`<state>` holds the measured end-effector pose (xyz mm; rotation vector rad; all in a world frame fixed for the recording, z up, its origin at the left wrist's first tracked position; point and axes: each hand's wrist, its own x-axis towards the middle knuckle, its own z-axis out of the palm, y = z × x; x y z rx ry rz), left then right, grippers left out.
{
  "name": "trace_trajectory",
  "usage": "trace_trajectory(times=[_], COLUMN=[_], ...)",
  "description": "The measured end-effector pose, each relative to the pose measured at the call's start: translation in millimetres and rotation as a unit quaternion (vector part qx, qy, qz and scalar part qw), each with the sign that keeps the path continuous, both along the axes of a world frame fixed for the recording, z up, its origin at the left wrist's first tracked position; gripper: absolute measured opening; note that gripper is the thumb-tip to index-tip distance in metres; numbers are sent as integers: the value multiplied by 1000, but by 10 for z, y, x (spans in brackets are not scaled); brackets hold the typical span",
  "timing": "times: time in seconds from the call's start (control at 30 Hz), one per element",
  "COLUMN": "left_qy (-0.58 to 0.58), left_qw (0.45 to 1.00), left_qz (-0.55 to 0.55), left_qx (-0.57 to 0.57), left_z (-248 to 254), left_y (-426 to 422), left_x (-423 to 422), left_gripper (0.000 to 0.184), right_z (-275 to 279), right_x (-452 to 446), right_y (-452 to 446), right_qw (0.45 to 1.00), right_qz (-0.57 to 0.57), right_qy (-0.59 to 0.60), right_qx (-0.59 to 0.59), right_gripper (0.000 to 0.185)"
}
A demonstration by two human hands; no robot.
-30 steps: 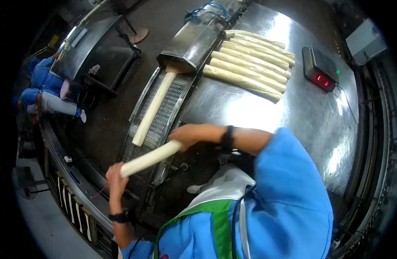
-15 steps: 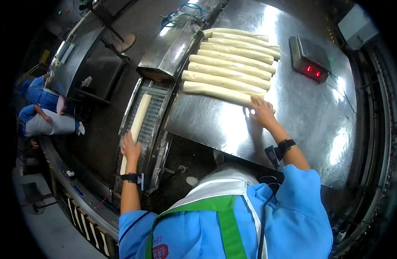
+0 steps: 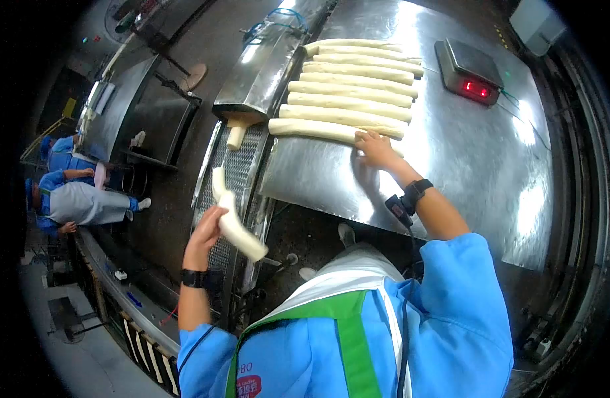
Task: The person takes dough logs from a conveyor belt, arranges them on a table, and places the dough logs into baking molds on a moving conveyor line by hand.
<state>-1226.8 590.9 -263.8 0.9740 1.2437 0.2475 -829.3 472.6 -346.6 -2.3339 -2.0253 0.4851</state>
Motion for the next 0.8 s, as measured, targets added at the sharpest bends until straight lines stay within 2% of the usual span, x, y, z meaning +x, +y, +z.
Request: trace_trajectory(times=[0.1, 0.17, 0.2, 0.23, 0.3, 0.33, 0.37, 0.43, 0.53, 0.67, 0.7, 0.77, 0.8], left_qy=[-123, -237, -173, -97, 14, 25, 21, 13, -4, 58, 69, 89, 120], left_qw=[992, 963, 966, 966, 916, 906, 918, 896, 869, 873, 871, 872, 850], left_qz=[2, -108, -182, -238, -326, -251, -250, -269, -301, -259, -257, -241, -246], left_qx=[-32, -67, -57, 25, 232, 339, 308, 353, 393, 410, 413, 417, 449], left_z=[-162, -342, -392, -457, -796, -1061, -1060, -1115, -1182, -1164, -1201, -1177, -1123], left_y=[-228, -426, -486, -502, -343, -283, -206, -154, -56, -48, -11, 70, 108], left_x=[772, 1174, 1319, 1435, 1497, 1501, 1524, 1526, 1620, 1741, 1741, 1668, 1617], left_gripper=[33, 31, 32, 35, 41, 39, 42, 49, 54, 55, 53, 52, 50], right_z=[72, 76, 97, 94, 128, 68, 60, -28, -89, -229, -187, -72, -139], right_x=[-37, -61, -93, -91, -166, -214, -282, -231, -120, -89, -91, -101, -57], right_y=[-69, -174, -240, -296, -497, -614, -728, -811, -817, -659, -597, -475, -431], right_qw=[998, 988, 984, 981, 985, 990, 992, 992, 986, 970, 970, 982, 983], right_qz=[-27, -44, -56, -53, -44, -63, -88, -105, -118, -40, -26, -55, -74], right_qy=[61, 138, 151, 169, 162, 125, 86, -17, -34, -104, -100, -81, -41], right_qx=[10, 61, 79, 74, 49, 25, 41, 71, 115, 216, 221, 160, 161], right_gripper=[32, 34, 34, 39, 45, 50, 48, 44, 44, 43, 43, 44, 52])
